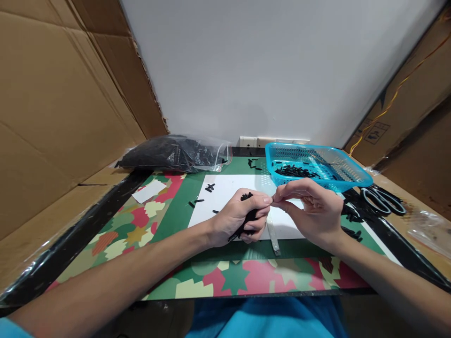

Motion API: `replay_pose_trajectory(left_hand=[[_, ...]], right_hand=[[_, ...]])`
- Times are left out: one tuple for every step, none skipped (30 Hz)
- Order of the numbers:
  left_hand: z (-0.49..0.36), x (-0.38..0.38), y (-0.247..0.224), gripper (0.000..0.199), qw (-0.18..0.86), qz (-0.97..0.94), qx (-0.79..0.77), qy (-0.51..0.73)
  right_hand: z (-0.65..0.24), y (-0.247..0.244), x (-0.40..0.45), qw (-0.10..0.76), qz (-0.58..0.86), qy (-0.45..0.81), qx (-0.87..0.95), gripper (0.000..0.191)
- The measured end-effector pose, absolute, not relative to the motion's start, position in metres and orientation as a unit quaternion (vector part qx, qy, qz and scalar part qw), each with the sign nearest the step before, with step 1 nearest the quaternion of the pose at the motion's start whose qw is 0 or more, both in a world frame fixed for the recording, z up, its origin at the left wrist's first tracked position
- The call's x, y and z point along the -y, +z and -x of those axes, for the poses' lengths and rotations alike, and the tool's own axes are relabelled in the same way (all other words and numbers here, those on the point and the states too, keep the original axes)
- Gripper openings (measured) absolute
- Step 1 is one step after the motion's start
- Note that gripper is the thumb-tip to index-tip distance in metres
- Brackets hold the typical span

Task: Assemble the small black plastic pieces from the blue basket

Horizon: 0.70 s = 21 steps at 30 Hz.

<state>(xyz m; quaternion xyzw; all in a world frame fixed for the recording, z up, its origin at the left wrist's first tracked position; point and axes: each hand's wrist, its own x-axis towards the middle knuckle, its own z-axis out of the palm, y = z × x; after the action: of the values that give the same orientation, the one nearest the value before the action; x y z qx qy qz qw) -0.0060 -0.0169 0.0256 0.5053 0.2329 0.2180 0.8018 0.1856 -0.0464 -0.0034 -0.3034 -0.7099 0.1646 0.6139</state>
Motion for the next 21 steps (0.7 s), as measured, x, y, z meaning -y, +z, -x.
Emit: replay_pose_trajectory(left_hand=[[0.0059,0.0166,0.0257,0.04,0.804,-0.501,-0.237,0.216],[0.0058,0.0163,0.0258,0.04,0.807,-0.495,-0.24,0.215],[0.0057,0.016,0.026,0.039,0.81,-0.488,-0.242,0.216],[0.0056,0.0156,0.0262,0.038,0.814,-0.481,-0.243,0.219],[0.0056,0.0153,0.0263,0.036,0.816,-0.474,-0.243,0.225],[0.0058,0.0148,0.0264,0.035,0.818,-0.466,-0.243,0.232],[0.0061,0.0144,0.0265,0.034,0.821,-0.458,-0.243,0.238],[0.0065,0.0138,0.0266,0.034,0.825,-0.449,-0.245,0.241],[0.007,0.0133,0.0267,0.034,0.83,-0.44,-0.247,0.241],[0.0074,0.0128,0.0266,0.035,0.834,-0.431,-0.248,0.238],[0.0078,0.0124,0.0266,0.035,0.839,-0.424,-0.249,0.234],[0.0081,0.0121,0.0264,0.036,0.842,-0.42,-0.249,0.23],[0.0082,0.012,0.0262,0.037,0.844,-0.419,-0.248,0.227],[0.0082,0.0119,0.026,0.038,0.844,-0.419,-0.246,0.226],[0.0081,0.0121,0.0258,0.038,0.844,-0.421,-0.244,0.225],[0.0079,0.0123,0.0256,0.039,0.843,-0.424,-0.241,0.225],[0.0077,0.0126,0.0255,0.039,0.842,-0.427,-0.239,0.226],[0.0075,0.0129,0.0255,0.039,0.841,-0.43,-0.238,0.228],[0.0073,0.0132,0.0255,0.039,0.839,-0.431,-0.238,0.23],[0.0072,0.0135,0.0257,0.039,0.838,-0.433,-0.238,0.231],[0.0071,0.0138,0.0259,0.039,0.838,-0.433,-0.238,0.232]], right_hand=[[-0.1854,-0.0036,0.0465,0.613,0.305,0.166,0.71,0.021],[-0.1852,-0.0036,0.0463,0.614,0.305,0.166,0.709,0.022],[-0.1851,-0.0034,0.0459,0.615,0.305,0.166,0.708,0.022],[-0.1853,-0.0029,0.0454,0.618,0.306,0.167,0.705,0.022],[-0.1857,-0.0023,0.0449,0.621,0.307,0.168,0.702,0.022],[-0.1862,-0.0015,0.0442,0.624,0.308,0.171,0.697,0.023],[-0.1868,-0.0008,0.0437,0.627,0.31,0.173,0.693,0.023],[-0.1875,-0.0001,0.0432,0.629,0.313,0.176,0.69,0.024],[-0.1882,0.0006,0.0427,0.628,0.315,0.176,0.689,0.024],[-0.1888,0.0012,0.0425,0.625,0.316,0.175,0.692,0.024],[-0.1892,0.0016,0.0423,0.62,0.317,0.172,0.696,0.024],[-0.1895,0.002,0.0422,0.612,0.32,0.169,0.703,0.024],[-0.1896,0.0023,0.0423,0.602,0.323,0.166,0.711,0.025],[-0.1897,0.0025,0.0423,0.59,0.325,0.163,0.72,0.026],[-0.1897,0.0025,0.0424,0.579,0.328,0.16,0.729,0.025],[-0.1897,0.0025,0.0424,0.569,0.331,0.156,0.737,0.023],[-0.1898,0.0024,0.0424,0.56,0.334,0.151,0.743,0.02],[-0.1899,0.0023,0.0424,0.555,0.336,0.146,0.747,0.016],[-0.19,0.0022,0.0424,0.552,0.34,0.14,0.749,0.013],[-0.1902,0.0021,0.0424,0.552,0.343,0.135,0.748,0.01],[-0.1903,0.0019,0.0425,0.553,0.346,0.13,0.747,0.008]])
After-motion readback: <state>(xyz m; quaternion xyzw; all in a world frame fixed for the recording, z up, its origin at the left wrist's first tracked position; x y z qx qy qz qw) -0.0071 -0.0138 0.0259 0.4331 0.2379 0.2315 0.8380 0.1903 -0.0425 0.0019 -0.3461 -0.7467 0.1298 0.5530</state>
